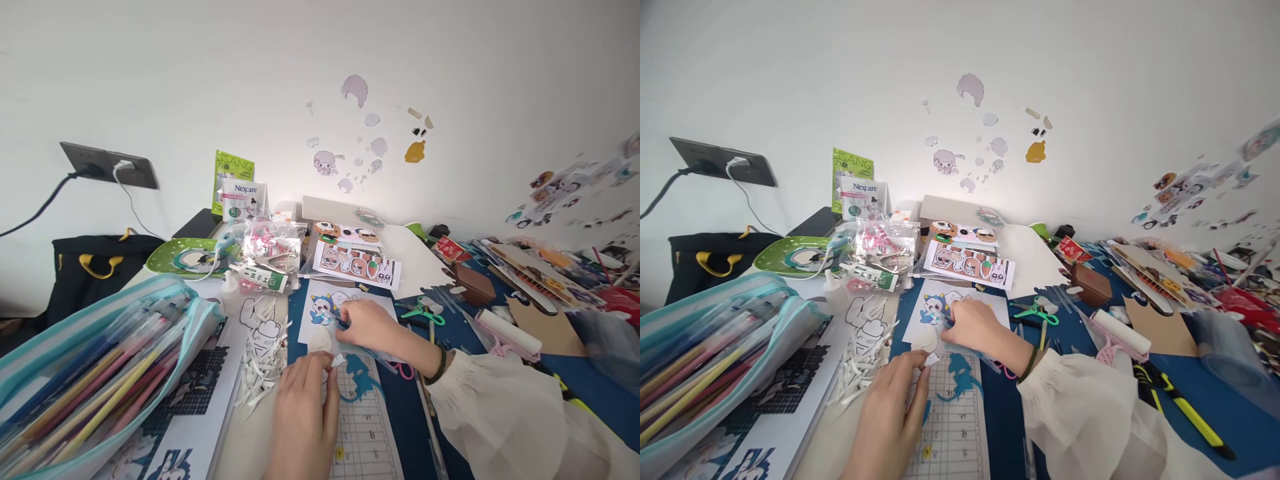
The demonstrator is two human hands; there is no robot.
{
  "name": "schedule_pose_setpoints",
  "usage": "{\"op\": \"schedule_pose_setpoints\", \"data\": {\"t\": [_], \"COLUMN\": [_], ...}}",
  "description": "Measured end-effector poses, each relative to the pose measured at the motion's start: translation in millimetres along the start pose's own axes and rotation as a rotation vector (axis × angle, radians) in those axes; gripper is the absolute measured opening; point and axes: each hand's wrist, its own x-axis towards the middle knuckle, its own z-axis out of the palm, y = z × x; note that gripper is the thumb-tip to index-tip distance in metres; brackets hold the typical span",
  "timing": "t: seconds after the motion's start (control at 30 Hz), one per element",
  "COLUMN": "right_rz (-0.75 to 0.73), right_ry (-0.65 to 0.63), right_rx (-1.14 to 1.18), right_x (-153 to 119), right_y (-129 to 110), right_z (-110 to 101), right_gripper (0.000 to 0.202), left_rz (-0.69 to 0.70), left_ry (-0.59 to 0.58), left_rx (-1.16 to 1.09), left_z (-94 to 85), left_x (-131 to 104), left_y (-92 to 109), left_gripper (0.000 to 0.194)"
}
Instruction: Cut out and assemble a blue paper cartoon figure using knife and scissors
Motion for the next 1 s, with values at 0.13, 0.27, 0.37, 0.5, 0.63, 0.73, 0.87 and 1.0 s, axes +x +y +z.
{"op": "schedule_pose_setpoints", "data": {"t": [0.13,0.27,0.37,0.5,0.63,0.73,0.87,1.0], "right_rz": [0.050,0.073,0.105,0.099,-0.176,-0.403,-0.402,-0.362], "right_ry": [0.068,0.108,0.123,0.163,0.156,0.022,-0.009,0.022], "right_rx": [-0.092,-0.135,-0.139,-0.145,-0.140,-0.076,0.022,0.056], "right_x": [-3.0,-6.1,-7.8,-16.3,-34.9,-47.8,-57.7,-59.0], "right_y": [2.0,13.1,27.0,36.8,34.0,37.6,52.1,58.2], "right_z": [4.3,3.1,-0.2,-4.4,2.1,14.8,27.2,29.3], "right_gripper": [0.011,0.012,0.013,0.026,0.040,0.051,0.060,0.054], "left_rz": [-0.008,-0.025,-0.042,-0.069,-0.104,-0.135,-0.169,-0.186], "left_ry": [0.000,-0.005,-0.009,-0.009,-0.010,-0.006,0.004,0.005], "left_rx": [0.001,0.009,0.011,0.009,0.004,0.002,0.004,0.011], "left_z": [-1.1,-2.2,-2.7,-3.9,-6.2,-6.9,-7.8,-8.3], "left_x": [-0.6,-1.6,-1.9,-1.0,-0.4,0.1,1.1,1.8], "left_y": [-0.9,-1.8,-1.9,-1.0,0.3,1.0,2.1,2.6], "left_gripper": [0.012,0.011,0.010,0.011,0.015,0.016,0.018,0.018]}}
